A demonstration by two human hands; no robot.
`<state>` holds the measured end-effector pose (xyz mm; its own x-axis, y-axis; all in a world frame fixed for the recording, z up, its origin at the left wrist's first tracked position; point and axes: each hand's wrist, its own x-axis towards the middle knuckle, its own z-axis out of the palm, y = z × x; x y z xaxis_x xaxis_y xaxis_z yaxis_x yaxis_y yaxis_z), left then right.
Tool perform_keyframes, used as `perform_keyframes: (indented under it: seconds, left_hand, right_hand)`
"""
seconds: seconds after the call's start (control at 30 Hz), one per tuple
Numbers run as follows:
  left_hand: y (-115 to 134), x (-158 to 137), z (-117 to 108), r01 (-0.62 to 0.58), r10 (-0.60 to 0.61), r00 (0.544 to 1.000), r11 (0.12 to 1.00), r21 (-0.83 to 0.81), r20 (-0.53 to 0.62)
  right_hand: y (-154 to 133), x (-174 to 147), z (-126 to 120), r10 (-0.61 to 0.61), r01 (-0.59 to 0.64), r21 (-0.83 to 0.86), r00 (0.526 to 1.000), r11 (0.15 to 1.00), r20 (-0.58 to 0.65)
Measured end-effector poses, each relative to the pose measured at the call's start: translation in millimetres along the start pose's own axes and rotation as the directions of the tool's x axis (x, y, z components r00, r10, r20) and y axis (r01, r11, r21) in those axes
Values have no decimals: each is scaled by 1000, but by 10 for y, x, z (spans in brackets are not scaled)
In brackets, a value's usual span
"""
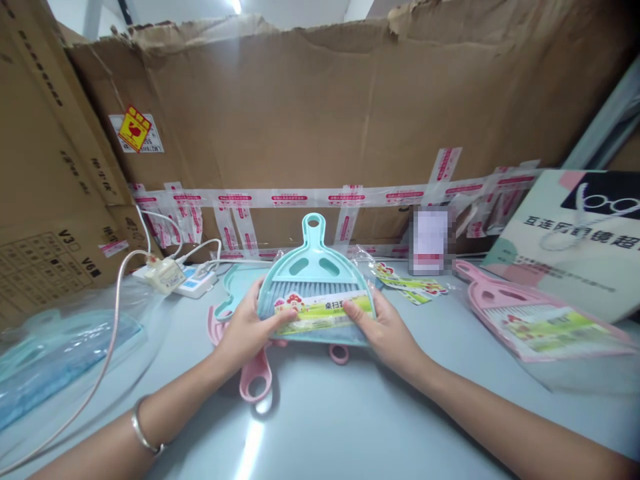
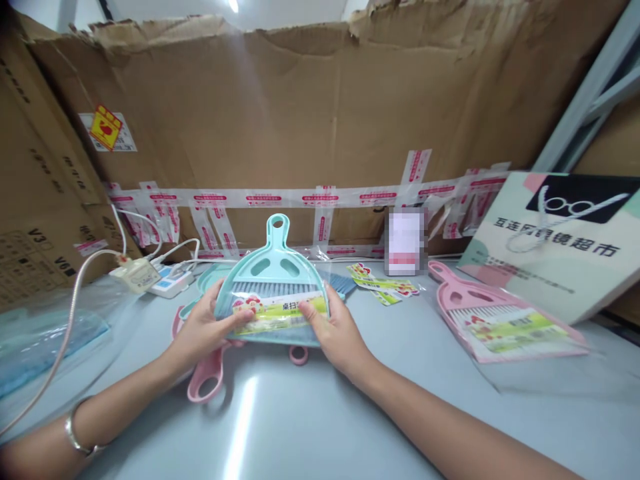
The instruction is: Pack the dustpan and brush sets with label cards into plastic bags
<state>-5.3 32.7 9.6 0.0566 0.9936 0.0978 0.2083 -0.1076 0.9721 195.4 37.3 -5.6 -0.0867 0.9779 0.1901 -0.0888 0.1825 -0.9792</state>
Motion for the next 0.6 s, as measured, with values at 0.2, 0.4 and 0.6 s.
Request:
perform_keyframes:
  seconds: [0.2, 0.4, 0.6]
  left_hand:
    - [15, 28, -32, 28, -12, 991, 993, -119, 131]
    - [17, 23, -42, 30, -7, 984, 991, -128, 179]
    - [-18, 89, -133, 6, 16, 996, 969, -247, 90]
  right_hand:
    - [11, 43, -55, -31, 29, -70, 999, 997, -24]
    - [-22, 24, -43, -14, 12, -88, 1000, 996, -16]
    - [-126, 156, -203, 30, -28, -51, 999, 998, 29]
